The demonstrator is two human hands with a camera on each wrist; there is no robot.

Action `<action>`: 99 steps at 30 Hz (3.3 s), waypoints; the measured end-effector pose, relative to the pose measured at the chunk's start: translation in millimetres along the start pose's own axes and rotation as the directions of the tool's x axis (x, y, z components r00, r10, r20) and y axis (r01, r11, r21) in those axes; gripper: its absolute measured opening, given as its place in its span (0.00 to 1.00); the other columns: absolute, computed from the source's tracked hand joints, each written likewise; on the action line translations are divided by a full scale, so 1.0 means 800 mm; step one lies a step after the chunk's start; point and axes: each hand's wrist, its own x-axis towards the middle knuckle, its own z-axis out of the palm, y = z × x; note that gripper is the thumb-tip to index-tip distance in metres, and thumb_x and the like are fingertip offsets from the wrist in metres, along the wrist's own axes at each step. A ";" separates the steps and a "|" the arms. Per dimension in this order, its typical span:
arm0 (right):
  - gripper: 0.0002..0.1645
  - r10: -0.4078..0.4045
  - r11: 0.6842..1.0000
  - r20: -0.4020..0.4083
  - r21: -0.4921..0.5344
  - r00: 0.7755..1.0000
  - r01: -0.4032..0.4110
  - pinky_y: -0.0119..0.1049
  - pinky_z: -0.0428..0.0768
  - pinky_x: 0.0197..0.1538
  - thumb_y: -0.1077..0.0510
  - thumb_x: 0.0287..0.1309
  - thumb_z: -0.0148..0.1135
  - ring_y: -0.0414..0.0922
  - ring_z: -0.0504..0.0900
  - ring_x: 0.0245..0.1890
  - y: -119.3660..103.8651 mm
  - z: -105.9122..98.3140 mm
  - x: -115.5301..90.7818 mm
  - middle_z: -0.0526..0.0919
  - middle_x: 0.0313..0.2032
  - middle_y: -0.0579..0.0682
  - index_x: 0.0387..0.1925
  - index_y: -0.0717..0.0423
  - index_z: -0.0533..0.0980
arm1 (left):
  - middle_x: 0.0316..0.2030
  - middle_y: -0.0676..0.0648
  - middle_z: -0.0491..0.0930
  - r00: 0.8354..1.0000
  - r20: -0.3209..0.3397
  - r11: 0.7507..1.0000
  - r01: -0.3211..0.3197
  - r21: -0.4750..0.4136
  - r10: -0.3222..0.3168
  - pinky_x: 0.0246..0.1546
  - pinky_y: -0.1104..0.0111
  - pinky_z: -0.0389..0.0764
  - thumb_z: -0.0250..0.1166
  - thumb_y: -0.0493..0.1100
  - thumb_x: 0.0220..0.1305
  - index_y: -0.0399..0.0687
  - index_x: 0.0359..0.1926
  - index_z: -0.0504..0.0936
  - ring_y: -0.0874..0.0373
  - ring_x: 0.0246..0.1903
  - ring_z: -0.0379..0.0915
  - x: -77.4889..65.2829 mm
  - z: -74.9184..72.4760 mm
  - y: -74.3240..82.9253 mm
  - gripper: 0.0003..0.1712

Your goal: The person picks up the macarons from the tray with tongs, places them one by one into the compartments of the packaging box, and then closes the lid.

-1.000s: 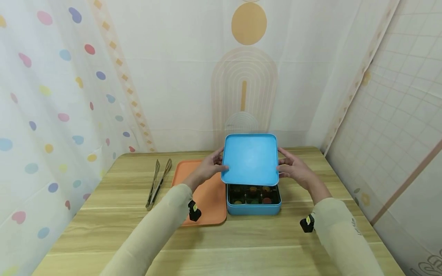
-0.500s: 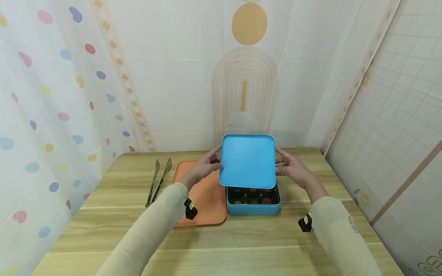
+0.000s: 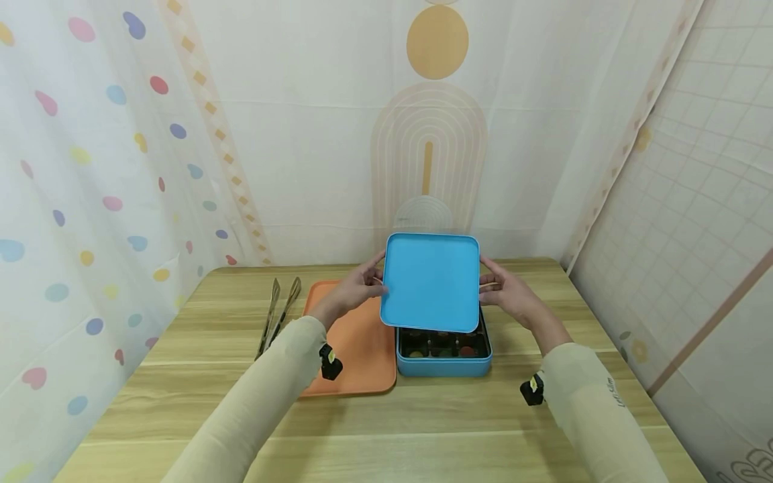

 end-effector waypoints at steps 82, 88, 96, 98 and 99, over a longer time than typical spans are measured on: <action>0.60 -0.026 1.000 0.042 0.019 0.999 0.025 0.65 0.55 0.67 0.56 0.67 0.63 0.66 0.44 0.74 -0.021 0.020 -0.009 0.42 0.76 0.67 0.78 0.46 0.27 | 0.74 0.43 0.54 0.998 0.034 0.991 -0.049 -0.127 0.053 0.68 0.54 0.60 0.69 0.41 0.64 0.61 0.79 0.45 0.46 0.72 0.54 -0.019 0.004 0.015 0.53; 0.57 -0.021 1.000 0.034 0.021 0.999 0.020 0.65 0.53 0.68 0.53 0.70 0.59 0.68 0.45 0.73 -0.025 0.025 -0.010 0.42 0.75 0.70 0.78 0.52 0.27 | 0.74 0.43 0.55 0.998 0.005 0.988 -0.053 -0.147 0.055 0.67 0.53 0.61 0.68 0.41 0.65 0.59 0.79 0.46 0.46 0.72 0.54 -0.018 0.007 0.013 0.51; 0.52 -0.017 1.000 0.020 -0.014 1.000 0.017 0.63 0.54 0.67 0.53 0.72 0.56 0.67 0.46 0.74 -0.020 0.031 -0.007 0.43 0.74 0.71 0.76 0.57 0.29 | 0.74 0.43 0.53 0.998 -0.028 0.988 -0.057 -0.145 0.053 0.69 0.55 0.57 0.70 0.43 0.64 0.53 0.78 0.45 0.46 0.73 0.52 -0.022 0.010 0.014 0.52; 0.52 -0.021 1.000 0.017 -0.016 1.000 0.021 0.63 0.54 0.68 0.52 0.72 0.56 0.66 0.45 0.74 -0.019 0.031 -0.007 0.43 0.75 0.70 0.76 0.57 0.29 | 0.73 0.43 0.54 0.997 -0.043 0.988 -0.065 -0.138 0.060 0.69 0.55 0.57 0.70 0.44 0.64 0.53 0.78 0.45 0.46 0.73 0.52 -0.019 0.012 0.009 0.52; 0.52 -0.025 1.000 0.017 -0.015 1.000 0.025 0.63 0.53 0.68 0.52 0.72 0.56 0.66 0.45 0.74 -0.020 0.032 -0.006 0.43 0.75 0.70 0.76 0.57 0.29 | 0.73 0.43 0.54 0.997 -0.046 0.988 -0.066 -0.137 0.060 0.69 0.54 0.56 0.70 0.44 0.64 0.52 0.78 0.45 0.46 0.73 0.52 -0.019 0.013 0.009 0.52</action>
